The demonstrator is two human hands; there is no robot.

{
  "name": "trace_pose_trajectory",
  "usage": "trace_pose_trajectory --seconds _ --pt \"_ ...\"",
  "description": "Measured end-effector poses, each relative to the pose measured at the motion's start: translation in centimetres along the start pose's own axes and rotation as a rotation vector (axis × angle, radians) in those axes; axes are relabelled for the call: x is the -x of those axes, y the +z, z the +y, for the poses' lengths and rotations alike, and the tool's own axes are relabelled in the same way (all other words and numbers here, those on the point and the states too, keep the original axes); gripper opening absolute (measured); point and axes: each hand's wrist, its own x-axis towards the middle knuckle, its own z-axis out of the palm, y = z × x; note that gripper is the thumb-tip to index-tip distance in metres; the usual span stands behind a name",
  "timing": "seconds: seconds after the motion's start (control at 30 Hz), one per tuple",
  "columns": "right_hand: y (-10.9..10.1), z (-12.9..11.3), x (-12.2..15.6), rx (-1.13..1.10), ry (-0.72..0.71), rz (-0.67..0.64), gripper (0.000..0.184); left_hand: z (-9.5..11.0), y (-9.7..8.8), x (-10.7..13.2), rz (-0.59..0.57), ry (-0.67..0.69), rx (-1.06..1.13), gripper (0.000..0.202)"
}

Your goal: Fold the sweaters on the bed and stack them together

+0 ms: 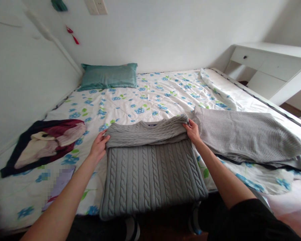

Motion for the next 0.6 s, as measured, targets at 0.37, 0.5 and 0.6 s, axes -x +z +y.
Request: trace_pose_trajectory --seconds 0.37,0.5,0.6 --pt "-1.4 4.6 0.7 0.18 0.473 -0.164 0.043 -1.7 -1.5 1.8 -0.094 -0.477 -0.04 0.085" --pt "-1.0 4.7 0.8 0.098 0.438 -0.177 0.05 -2.1 -1.2 1.4 -0.079 -0.487 -0.01 0.044" --pt "0.0 4.2 0.1 0.154 0.411 -0.1 0.045 -1.9 -0.3 0.0 -0.085 -0.448 -0.089 0.024"
